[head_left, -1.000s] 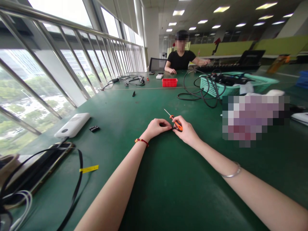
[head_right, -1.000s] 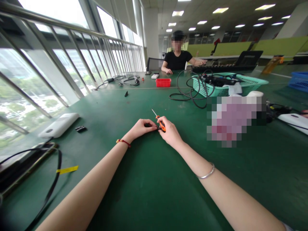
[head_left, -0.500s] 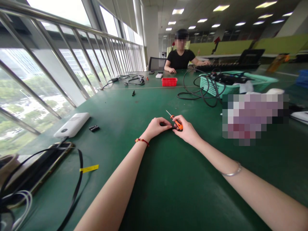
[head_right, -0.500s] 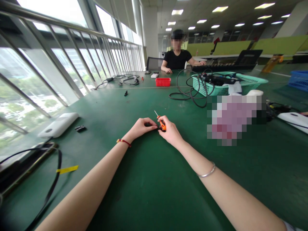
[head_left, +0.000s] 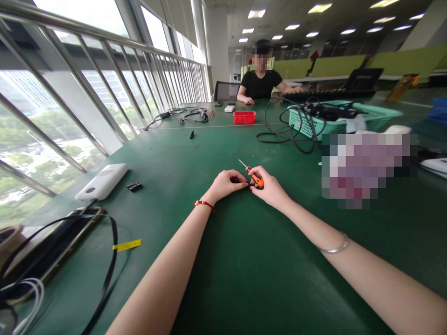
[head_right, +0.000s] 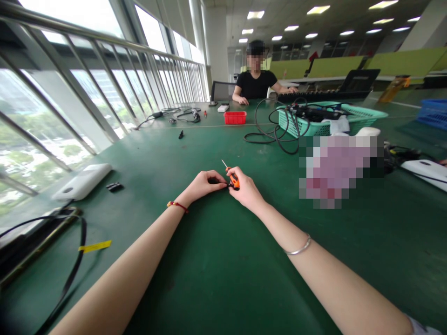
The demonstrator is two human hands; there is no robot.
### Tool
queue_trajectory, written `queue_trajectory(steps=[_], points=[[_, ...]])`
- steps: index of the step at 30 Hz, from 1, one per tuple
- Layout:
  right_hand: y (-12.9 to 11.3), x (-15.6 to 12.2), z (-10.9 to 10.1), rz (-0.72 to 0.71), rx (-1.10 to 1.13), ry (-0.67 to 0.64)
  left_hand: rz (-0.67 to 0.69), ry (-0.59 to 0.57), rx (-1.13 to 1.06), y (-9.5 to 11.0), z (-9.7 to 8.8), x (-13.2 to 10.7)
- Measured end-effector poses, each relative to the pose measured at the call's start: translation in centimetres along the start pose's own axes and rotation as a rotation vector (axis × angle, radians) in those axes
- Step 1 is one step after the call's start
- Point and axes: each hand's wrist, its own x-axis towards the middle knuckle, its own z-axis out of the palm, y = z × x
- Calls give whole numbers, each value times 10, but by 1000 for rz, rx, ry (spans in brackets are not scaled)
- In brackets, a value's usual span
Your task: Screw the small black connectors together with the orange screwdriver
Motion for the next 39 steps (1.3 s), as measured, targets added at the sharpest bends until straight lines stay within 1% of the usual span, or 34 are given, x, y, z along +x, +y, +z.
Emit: queue_trajectory(steps=[7,13,20,26,32,39], points=[[4,1,2,-13,-9,-8,-6,7,-35,5,1,-2],[0,0,1,3,-7,-13,-27,31,-40,4,1,-2],[0,1,1,-38,138,31,-22,50,-55,2,1,-2],[1,2,3,-85,105,32,-15,50,-46,0,1,-2],[3,4,3,-62,95,33,2,44,-41,-1,1,-2],[1,3,3,-72,96,32,-10,44,-8,3,0,-3]])
